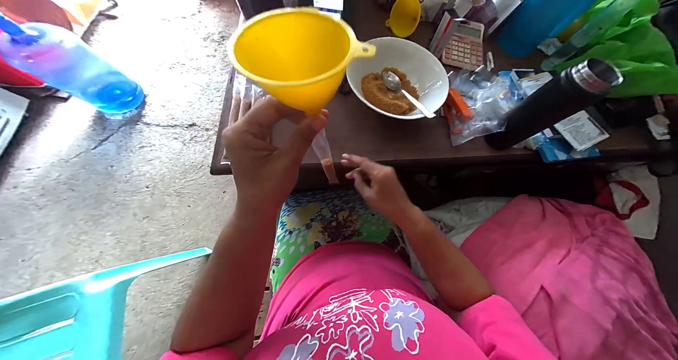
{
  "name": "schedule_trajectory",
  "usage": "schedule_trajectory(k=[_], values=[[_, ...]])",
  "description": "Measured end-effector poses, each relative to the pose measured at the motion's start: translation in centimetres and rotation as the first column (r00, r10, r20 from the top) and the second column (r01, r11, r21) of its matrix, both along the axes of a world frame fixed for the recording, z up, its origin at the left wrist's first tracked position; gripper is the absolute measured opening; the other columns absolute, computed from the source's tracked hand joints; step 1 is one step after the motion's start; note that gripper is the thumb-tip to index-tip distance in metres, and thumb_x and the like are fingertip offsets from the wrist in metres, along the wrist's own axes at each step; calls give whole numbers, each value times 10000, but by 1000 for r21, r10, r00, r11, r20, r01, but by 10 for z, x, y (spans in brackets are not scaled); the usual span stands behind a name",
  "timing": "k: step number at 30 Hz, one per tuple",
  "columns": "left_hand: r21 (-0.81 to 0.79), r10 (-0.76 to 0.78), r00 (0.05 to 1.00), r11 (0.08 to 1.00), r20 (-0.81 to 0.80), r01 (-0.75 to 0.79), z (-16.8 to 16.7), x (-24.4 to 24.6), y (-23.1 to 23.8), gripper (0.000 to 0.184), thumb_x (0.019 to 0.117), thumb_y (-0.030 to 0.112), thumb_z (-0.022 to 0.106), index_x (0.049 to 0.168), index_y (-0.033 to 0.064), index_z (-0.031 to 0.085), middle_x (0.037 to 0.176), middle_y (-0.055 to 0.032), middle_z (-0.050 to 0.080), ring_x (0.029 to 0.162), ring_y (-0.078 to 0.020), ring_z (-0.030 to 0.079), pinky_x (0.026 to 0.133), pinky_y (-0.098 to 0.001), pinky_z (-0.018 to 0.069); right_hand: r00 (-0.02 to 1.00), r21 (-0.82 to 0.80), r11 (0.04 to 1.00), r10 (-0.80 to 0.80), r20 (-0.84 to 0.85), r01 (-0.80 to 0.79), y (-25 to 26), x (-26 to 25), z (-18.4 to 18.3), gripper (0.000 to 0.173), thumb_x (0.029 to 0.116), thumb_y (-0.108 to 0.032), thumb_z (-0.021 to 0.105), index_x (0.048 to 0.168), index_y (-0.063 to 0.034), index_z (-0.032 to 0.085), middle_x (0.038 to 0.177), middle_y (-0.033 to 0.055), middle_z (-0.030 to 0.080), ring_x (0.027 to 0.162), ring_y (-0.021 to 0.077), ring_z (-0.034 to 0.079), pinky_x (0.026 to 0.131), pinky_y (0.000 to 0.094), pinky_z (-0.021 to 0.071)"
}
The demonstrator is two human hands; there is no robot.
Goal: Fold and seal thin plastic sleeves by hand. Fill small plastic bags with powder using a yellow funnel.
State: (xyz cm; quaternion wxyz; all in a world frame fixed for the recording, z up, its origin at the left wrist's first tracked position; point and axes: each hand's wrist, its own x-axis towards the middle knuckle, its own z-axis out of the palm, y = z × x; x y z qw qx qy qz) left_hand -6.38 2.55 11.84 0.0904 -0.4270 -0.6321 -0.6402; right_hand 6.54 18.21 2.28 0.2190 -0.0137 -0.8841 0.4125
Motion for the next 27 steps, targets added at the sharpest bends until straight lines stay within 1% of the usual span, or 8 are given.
schedule_trajectory(k=[2, 4, 7, 9, 12, 15, 20, 27], values=[[-21, -7, 1000, 1000, 14, 7, -10, 0, 3, 177, 948, 218, 732, 1049, 76, 699, 1046, 35, 732, 1022, -65, 689, 982, -311, 554, 976, 63, 990, -115, -184, 128, 26, -2, 29, 277, 954, 37, 562, 1184, 30, 716, 1084, 133, 749, 742, 137, 694, 660, 295, 592], [-54, 7, 999, 999, 40, -5, -21, 1, 6, 178, 935, 207, 739, 1019, 54, 698, 1021, 20, 725, 1007, -54, 681, 953, -276, 553, 941, 212, 936, -227, -250, 282, 60, -12, 56, 259, 974, -13, 562, 1152, 7, 748, 1051, 144, 754, 814, 193, 716, 730, 340, 596], [-116, 43, 998, 993, 53, -37, -35, 0, 12, 213, 927, 218, 741, 1009, 25, 709, 990, -11, 724, 989, -53, 673, 944, -268, 542, 911, 435, 825, -411, 24, 361, 109, -37, 79, 290, 1035, -153, 551, 1217, -33, 744, 1171, 181, 735, 1136, 377, 670, 988, 524, 514], [-151, 63, 996, 987, 57, -54, -45, 0, 16, 224, 924, 235, 744, 1012, 30, 720, 972, -2, 722, 966, -34, 660, 932, -251, 528, 783, 509, 807, -512, 353, 298, 130, -58, 86, 307, 1052, -244, 561, 1228, -63, 734, 1204, 212, 705, 1190, 421, 634, 993, 614, 483], [-222, 77, 995, 973, 70, -60, -54, 0, 19, 216, 928, 243, 747, 1005, 43, 721, 943, -10, 709, 920, -57, 639, 894, -282, 503, 643, 493, 835, -519, 563, 242, 146, -79, 81, 283, 1009, -145, 607, 1254, -46, 706, 1288, 243, 651, 1231, 440, 605, 982, 649, 489], [-259, 88, 992, 964, 90, -62, -64, -1, 23, 214, 916, 236, 761, 1001, 42, 727, 930, -22, 710, 904, -81, 637, 885, -311, 497, 634, 495, 824, -542, 551, 274, 146, -79, 84, 280, 965, -16, 608, 1232, 10, 689, 1273, 278, 639, 1219, 460, 604, 973, 645, 496], [-291, 77, 990, 956, 118, -40, -72, -3, 30, 224, 909, 227, 770, 1014, 32, 730, 929, -38, 713, 917, -127, 630, 904, -378, 470, 543, 653, 705, -676, 498, 279, 132, -64, 109, 302, 972, 39, 520, 1200, -22, 709, 1278, 259, 648, 1195, 470, 616, 877, 682, 493], [-323, 63, 994, 946, 94, -30, -73, -6, 41, 226, 925, 214, 757, 1014, 8, 731, 931, -94, 716, 917, -220, 643, 911, -472, 467, 640, 571, 805, -525, 562, 158, 143, -54, 112, 277, 991, -75, 568, 1224, -58, 717, 1257, 233, 665, 1195, 446, 620, 915, 687, 487]])
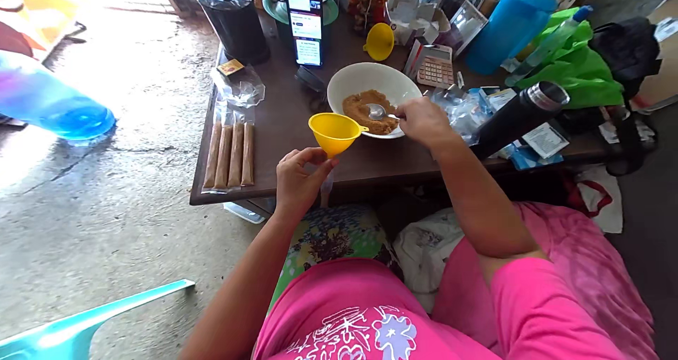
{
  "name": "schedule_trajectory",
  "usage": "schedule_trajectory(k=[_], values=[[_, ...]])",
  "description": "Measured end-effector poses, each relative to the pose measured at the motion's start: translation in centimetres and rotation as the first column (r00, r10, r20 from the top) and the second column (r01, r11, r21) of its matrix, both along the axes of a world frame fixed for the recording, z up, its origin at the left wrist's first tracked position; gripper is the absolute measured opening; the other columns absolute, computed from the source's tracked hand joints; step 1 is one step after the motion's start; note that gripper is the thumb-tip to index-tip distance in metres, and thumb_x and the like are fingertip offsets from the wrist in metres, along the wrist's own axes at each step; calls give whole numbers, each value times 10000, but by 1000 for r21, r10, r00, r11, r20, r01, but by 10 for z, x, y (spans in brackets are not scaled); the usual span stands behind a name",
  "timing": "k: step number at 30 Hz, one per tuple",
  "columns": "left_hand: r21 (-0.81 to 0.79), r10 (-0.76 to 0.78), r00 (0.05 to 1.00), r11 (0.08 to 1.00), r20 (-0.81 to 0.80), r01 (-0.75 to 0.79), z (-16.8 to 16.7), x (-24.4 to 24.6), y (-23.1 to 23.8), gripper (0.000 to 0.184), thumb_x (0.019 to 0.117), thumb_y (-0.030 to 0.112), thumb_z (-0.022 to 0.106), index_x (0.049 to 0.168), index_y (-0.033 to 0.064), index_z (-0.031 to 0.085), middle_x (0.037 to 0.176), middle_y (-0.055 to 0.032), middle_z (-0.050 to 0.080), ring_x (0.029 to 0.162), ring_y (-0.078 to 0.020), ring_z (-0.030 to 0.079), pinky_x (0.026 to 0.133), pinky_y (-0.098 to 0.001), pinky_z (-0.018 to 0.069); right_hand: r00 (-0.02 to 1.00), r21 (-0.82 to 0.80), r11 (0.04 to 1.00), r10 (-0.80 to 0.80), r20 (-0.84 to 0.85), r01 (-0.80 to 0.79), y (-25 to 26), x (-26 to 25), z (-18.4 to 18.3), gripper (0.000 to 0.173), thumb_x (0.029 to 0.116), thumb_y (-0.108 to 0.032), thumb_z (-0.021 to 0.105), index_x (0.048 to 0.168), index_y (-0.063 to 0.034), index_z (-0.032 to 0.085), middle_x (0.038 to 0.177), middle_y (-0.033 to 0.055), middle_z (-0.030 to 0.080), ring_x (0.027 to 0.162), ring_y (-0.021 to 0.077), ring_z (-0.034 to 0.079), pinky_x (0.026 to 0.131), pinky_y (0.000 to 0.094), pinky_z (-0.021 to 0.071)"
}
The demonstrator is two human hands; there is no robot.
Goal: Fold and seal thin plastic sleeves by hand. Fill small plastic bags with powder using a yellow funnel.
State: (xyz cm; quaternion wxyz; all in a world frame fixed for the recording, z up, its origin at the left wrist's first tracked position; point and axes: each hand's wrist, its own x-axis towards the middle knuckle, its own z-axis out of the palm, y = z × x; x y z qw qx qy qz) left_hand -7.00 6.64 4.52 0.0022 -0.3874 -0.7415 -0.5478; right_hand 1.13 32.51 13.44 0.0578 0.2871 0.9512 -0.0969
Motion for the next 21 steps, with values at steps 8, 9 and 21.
schedule_trajectory(k=[8, 9, 21], values=[[-25, 4, 1000, 1000, 12, -4, -8, -9, 16, 219, 920, 228, 753, 1025, 35, 745, 925, -59, 729, 931, -194, 646, 961, -491, 436, 992, 8, 997, -73, -99, 75, 14, 18, 19, 287, 984, -86, 577, 1225, -97, 731, 1233, 206, 692, 1177, 430, 639, 912, 684, 489], [-30, 5, 1000, 1000, 7, -5, -9, -10, 20, 220, 920, 225, 751, 1023, 30, 745, 921, -67, 730, 928, -203, 652, 960, -499, 441, 990, 21, 997, -68, -126, 71, 15, 21, 22, 284, 983, -89, 578, 1221, -95, 733, 1227, 199, 696, 1176, 421, 642, 915, 677, 489], [-22, 5, 1000, 1000, -7, -5, -8, -17, 43, 235, 934, 216, 741, 1058, 17, 745, 937, -88, 741, 920, -220, 666, 933, -494, 457, 888, 283, 951, 233, -397, -123, -27, 55, 48, 282, 942, -40, 605, 1167, -114, 757, 1119, 145, 725, 1029, 377, 692, 787, 587, 535]])
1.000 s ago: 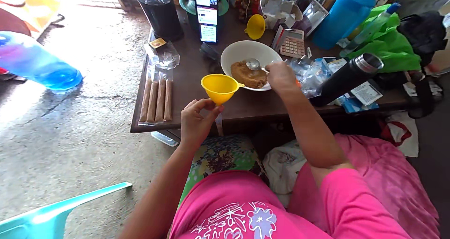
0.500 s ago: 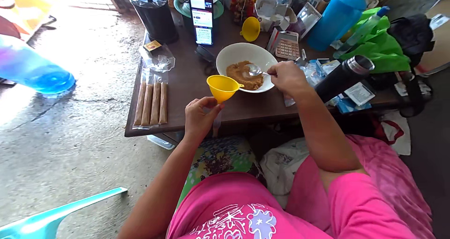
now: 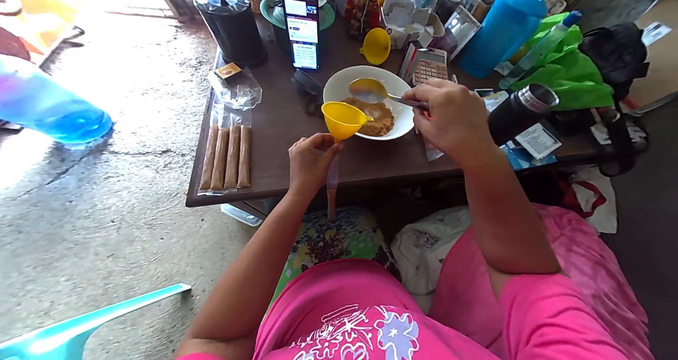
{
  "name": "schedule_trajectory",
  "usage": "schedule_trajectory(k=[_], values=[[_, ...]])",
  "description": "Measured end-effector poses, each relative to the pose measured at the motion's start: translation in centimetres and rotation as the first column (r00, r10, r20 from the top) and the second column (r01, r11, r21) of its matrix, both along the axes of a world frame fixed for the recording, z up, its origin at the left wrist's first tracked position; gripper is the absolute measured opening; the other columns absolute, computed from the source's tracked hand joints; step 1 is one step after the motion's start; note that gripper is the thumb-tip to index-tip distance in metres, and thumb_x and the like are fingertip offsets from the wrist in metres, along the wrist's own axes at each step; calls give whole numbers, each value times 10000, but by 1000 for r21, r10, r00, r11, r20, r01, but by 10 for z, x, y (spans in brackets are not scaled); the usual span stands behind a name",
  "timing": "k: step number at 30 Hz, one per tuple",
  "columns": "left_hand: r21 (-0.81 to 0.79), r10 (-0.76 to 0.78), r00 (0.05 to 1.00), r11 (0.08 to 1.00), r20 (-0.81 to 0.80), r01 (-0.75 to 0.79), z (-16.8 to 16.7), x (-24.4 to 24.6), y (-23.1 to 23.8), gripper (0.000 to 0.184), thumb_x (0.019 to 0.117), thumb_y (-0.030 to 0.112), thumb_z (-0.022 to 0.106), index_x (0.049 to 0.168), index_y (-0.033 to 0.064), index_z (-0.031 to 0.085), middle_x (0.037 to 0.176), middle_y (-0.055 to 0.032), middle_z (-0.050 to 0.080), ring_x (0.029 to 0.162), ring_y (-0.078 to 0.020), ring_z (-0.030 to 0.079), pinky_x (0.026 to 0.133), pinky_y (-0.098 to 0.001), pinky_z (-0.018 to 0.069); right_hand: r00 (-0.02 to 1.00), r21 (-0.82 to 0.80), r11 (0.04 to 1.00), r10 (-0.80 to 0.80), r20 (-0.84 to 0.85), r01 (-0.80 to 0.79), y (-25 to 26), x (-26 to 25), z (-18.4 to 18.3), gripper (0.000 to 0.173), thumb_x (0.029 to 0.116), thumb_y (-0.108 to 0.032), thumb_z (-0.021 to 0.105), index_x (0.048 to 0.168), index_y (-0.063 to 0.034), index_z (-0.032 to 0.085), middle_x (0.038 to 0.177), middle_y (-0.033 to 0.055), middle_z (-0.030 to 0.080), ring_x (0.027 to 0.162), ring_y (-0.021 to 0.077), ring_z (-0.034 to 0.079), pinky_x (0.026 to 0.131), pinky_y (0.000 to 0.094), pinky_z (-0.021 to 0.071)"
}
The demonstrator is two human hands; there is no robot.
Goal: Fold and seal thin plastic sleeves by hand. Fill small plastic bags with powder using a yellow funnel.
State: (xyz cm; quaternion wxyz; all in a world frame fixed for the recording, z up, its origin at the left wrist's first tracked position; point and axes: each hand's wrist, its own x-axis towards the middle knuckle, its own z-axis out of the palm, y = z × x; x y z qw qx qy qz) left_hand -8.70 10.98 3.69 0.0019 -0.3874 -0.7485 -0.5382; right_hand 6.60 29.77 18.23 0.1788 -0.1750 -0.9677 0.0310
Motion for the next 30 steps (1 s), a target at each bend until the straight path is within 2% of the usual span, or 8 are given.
schedule_trajectory(k=[6, 9, 16, 18, 21, 23, 27, 30], values=[[182, -66, 994, 980, -90, 82, 4, 18, -31, 196, 937, 198, 731, 1017, 19, 737, 1021, -60, 722, 1034, -146, 636, 1021, -408, 449, 968, -193, 972, -88, 234, 135, 27, -25, -40, 264, 913, -36, 646, 1164, -40, 729, 1177, 218, 669, 1081, 444, 655, 831, 681, 511], [308, -96, 980, 940, -176, 147, 11, 33, -51, 142, 920, 151, 704, 958, 16, 730, 1041, -24, 722, 1101, -67, 621, 1050, -286, 451, 951, -227, 962, -77, 300, 150, 28, -28, -52, 270, 919, -45, 634, 1175, -47, 722, 1223, 217, 638, 1103, 435, 638, 842, 670, 501], [374, -125, 991, 917, -54, 136, 34, 59, -78, 136, 911, 185, 722, 1041, 224, 731, 1110, 181, 687, 1104, 57, 604, 966, -190, 515, 935, -233, 954, -103, 339, 190, 24, -22, -54, 273, 954, -112, 630, 1205, -43, 712, 1265, 225, 628, 1114, 441, 640, 854, 667, 505], [398, -143, 990, 908, 3, 130, 37, 60, -80, 175, 899, 186, 751, 1065, 228, 717, 1073, 169, 701, 1045, 39, 647, 903, -201, 561, 963, -222, 961, -108, 246, 165, 19, -14, -55, 258, 955, -124, 640, 1183, -35, 722, 1224, 222, 647, 1098, 438, 644, 865, 660, 503], [440, -207, 976, 884, 70, 156, 43, 59, -81, 225, 922, 192, 760, 1136, 217, 694, 1097, 112, 729, 1026, -52, 701, 913, -275, 600, 995, -235, 971, 11, -103, -34, -6, 7, -60, 233, 956, -143, 650, 1140, -35, 744, 1171, 200, 695, 1094, 410, 653, 898, 626, 510], [442, -218, 973, 883, 83, 160, 50, 58, -81, 219, 933, 208, 753, 1143, 221, 691, 1105, 98, 738, 1037, -77, 707, 940, -293, 595, 945, -332, 902, 192, -265, -276, -37, 19, -68, 269, 955, -180, 662, 1172, -37, 732, 1156, 148, 708, 1060, 302, 678, 898, 514, 556], [444, -223, 971, 880, 80, 166, 60, 60, -79, 211, 939, 197, 747, 1139, 192, 681, 1117, 71, 739, 1063, -103, 707, 964, -310, 587, 787, -595, 515, 415, -457, -617, -95, 20, -123, 517, 888, -223, 788, 1315, 28, 642, 1219, 119, 719, 1142, 173, 677, 988, 391, 554], [451, -197, 978, 880, 71, 145, 66, 63, -81, 219, 939, 215, 750, 1144, 185, 678, 1121, 65, 739, 1067, -111, 707, 965, -311, 587, 793, -684, 403, 336, -508, -609, -124, 18, -152, 257, 987, -88, 648, 1189, 60, 704, 1127, 143, 749, 1060, 146, 720, 950, 313, 579]])
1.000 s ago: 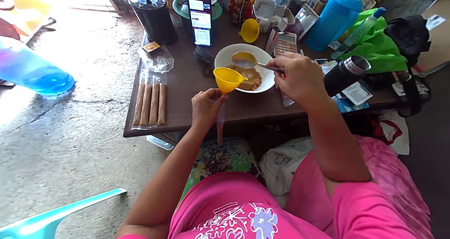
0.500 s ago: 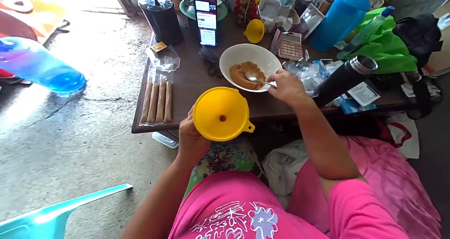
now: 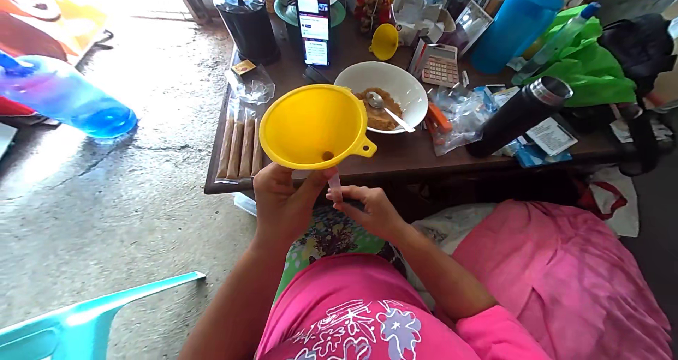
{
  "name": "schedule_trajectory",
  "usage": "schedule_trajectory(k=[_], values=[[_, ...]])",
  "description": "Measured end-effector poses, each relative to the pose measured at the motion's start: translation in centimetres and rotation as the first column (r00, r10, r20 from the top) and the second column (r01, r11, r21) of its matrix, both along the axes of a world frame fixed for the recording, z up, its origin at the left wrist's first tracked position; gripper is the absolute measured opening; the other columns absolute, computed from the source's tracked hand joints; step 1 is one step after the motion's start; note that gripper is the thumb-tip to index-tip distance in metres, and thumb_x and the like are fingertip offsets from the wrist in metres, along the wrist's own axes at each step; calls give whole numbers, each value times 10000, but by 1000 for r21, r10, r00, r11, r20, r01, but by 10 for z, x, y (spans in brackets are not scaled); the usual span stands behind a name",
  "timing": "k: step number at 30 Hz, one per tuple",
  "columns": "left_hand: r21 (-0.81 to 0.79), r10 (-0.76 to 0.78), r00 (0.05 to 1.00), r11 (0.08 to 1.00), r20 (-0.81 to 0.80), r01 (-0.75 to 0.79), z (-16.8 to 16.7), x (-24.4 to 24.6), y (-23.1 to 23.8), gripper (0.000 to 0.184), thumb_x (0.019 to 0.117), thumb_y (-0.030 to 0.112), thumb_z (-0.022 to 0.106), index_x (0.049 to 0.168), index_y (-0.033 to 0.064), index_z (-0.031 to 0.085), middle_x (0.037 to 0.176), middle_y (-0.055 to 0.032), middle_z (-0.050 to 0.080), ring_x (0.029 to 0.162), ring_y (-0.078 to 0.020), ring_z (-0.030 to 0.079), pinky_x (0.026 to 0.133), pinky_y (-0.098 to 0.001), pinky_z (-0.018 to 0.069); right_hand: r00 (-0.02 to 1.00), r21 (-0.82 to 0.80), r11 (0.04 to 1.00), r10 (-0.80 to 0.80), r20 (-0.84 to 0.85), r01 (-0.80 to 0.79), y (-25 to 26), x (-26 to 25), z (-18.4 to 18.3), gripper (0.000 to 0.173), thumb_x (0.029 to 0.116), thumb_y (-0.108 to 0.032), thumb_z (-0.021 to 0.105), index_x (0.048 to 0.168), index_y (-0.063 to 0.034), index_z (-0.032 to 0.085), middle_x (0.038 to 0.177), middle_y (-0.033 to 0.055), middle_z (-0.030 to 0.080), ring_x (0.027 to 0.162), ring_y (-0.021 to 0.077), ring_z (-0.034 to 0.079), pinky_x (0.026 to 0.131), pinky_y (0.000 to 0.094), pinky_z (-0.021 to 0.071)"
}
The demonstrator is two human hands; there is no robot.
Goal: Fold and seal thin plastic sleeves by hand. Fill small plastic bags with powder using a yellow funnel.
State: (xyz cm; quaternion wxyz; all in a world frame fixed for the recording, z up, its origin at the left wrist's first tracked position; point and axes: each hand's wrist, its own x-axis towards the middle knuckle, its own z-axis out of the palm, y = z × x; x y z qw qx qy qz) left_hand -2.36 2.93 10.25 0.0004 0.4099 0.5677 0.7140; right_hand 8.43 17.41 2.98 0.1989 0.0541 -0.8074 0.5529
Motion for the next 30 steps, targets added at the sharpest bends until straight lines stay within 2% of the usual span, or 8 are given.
schedule_trajectory(k=[7, 10, 13, 16, 17, 21, 25, 30], values=[[-42, 47, 996, 998, -78, -50, 5, 4, -10, 209, 934, 222, 754, 1133, 183, 700, 1108, 83, 728, 1045, -79, 701, 931, -294, 598, 998, 26, 999, -34, -44, 35, -21, 5, -13, 231, 1008, -68, 605, 1161, 63, 719, 1101, 139, 758, 1053, 161, 726, 972, 313, 568], [-63, 11, 994, 998, -110, -18, -5, 8, -14, 180, 933, 199, 750, 1107, 213, 706, 1077, 134, 713, 1001, -8, 687, 874, -233, 604, 996, 57, 995, -79, -33, 81, -11, 10, 6, 388, 937, -162, 729, 1263, 40, 668, 1172, 132, 730, 1094, 168, 696, 983, 371, 562], [-133, -17, 984, 991, -175, -6, -18, 10, -18, 157, 941, 175, 719, 1098, 182, 711, 1058, 121, 700, 958, 33, 667, 820, -190, 593, 991, -15, 999, -43, -123, 42, 18, 21, 36, 999, 793, -494, 838, 1571, -88, 360, 1557, 92, 456, 1363, 143, 513, 1086, 368, 493], [-192, -37, 972, 981, -232, -9, -31, 9, -14, 108, 962, 160, 692, 1029, 76, 704, 996, 37, 686, 910, 10, 660, 810, -194, 586, 955, 67, 997, -2, -296, 23, 34, 18, 67, 1171, 753, -723, 757, 1636, -228, 169, 1709, 103, 165, 1505, 262, 350, 1150, 441, 437], [-206, -41, 969, 979, -245, -10, -35, 9, -11, 107, 964, 148, 683, 1008, 52, 701, 988, 18, 685, 901, 9, 658, 807, -187, 581, 946, 94, 995, 15, -325, 17, 34, 15, 77, 1157, 755, -698, 777, 1629, -225, 183, 1704, 119, 174, 1505, 280, 351, 1155, 449, 433], [-211, -51, 963, 977, -265, -6, -38, 7, -3, 136, 972, 134, 655, 1026, 17, 697, 1006, -9, 688, 905, 25, 645, 816, -152, 554, 953, 257, 965, 33, -302, 48, 22, -2, 105, 863, 835, -462, 807, 1436, 66, 484, 1525, 238, 457, 1379, 258, 511, 1097, 378, 498], [-205, -51, 979, 979, -199, 9, -38, -1, 0, 125, 966, 130, 664, 1045, 37, 694, 1018, 18, 682, 897, 27, 649, 802, -154, 565, 961, 246, 967, 9, -275, 62, 23, -14, 114, 764, 824, -314, 819, 1409, 77, 520, 1431, 198, 553, 1255, 179, 593, 1034, 303, 529], [-216, -65, 997, 975, -41, 55, -41, -13, 6, 148, 945, 63, 694, 1088, 29, 714, 978, -5, 697, 858, -51, 689, 789, -222, 607, 933, 247, 944, -127, -336, 218, 60, -33, 122, 711, 905, -390, 744, 1401, 75, 539, 1410, 186, 587, 1240, 180, 602, 1041, 346, 518]])
